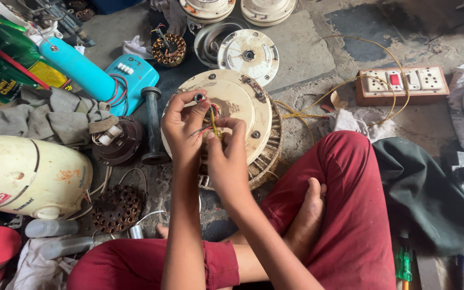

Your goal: The person sits on the floor and uses a screwdriver to remove screws from a ceiling fan housing, then manipulates wires and a capacitor. The person handles the fan housing, wires, and a capacitor while working in a cluttered workshop.

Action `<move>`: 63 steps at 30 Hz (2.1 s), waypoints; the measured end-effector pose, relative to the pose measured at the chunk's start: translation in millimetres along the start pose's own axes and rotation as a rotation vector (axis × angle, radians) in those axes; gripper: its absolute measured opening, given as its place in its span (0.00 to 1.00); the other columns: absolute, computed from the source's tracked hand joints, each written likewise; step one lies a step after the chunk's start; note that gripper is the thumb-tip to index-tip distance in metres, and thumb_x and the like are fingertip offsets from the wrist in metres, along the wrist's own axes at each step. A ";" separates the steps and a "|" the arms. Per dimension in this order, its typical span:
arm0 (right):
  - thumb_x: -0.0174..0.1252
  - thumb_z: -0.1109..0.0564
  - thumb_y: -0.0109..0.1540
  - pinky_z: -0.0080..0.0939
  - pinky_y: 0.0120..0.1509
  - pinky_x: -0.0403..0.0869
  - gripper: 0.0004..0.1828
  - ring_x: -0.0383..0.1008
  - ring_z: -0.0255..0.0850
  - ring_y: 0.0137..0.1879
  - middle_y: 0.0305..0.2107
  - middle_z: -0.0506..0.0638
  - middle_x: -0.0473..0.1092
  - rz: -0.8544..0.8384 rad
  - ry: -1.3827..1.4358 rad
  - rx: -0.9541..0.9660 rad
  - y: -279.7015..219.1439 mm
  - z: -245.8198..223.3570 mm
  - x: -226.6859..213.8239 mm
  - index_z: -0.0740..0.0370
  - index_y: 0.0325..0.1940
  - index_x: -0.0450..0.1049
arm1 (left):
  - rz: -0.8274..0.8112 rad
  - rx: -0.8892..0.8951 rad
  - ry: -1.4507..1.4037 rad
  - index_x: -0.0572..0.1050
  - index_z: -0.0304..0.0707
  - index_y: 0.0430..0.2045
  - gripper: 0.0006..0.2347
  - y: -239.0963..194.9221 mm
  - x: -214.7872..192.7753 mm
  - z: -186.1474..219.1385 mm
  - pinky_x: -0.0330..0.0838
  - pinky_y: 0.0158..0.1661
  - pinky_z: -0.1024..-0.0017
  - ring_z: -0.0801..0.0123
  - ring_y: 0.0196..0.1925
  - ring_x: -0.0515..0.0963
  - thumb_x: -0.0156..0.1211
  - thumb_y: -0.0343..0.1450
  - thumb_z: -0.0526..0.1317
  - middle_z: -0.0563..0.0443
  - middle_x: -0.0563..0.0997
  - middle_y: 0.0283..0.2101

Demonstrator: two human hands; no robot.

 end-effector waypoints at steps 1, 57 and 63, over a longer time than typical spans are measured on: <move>0.52 0.61 0.69 0.39 0.34 0.69 0.13 0.71 0.38 0.34 0.33 0.55 0.73 -0.006 -0.017 -0.022 2.4 -5.6 -5.5 0.61 0.58 0.61 | -0.001 -0.008 -0.016 0.79 0.29 0.41 0.07 0.3 1.1 -0.2 0.77 0.43 0.77 0.76 0.41 0.81 0.67 0.73 0.34 0.51 0.80 0.44; 0.59 0.55 0.65 0.57 0.40 0.72 0.17 0.78 0.56 0.39 0.37 0.55 0.77 0.491 -0.982 -0.199 52.0 50.1 -217.5 0.52 0.58 0.70 | -0.776 0.869 1.345 0.79 0.42 0.21 0.01 31.9 44.8 101.8 0.66 0.42 0.63 0.61 0.44 0.75 0.64 0.64 0.35 0.54 0.76 0.33; 0.58 0.54 0.64 0.58 0.41 0.72 0.15 0.77 0.58 0.41 0.40 0.55 0.77 0.490 -0.986 -0.165 53.4 41.0 -212.8 0.51 0.56 0.71 | -0.766 0.800 1.320 0.76 0.39 0.22 0.04 32.9 56.0 120.3 0.71 0.39 0.61 0.57 0.39 0.77 0.63 0.58 0.32 0.50 0.76 0.31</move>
Point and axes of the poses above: each hand's wrist, its own y-axis towards the middle knuckle, its own x-axis out of the palm, z = x × y, the point moved 2 cm from there along y, towards the middle knuckle
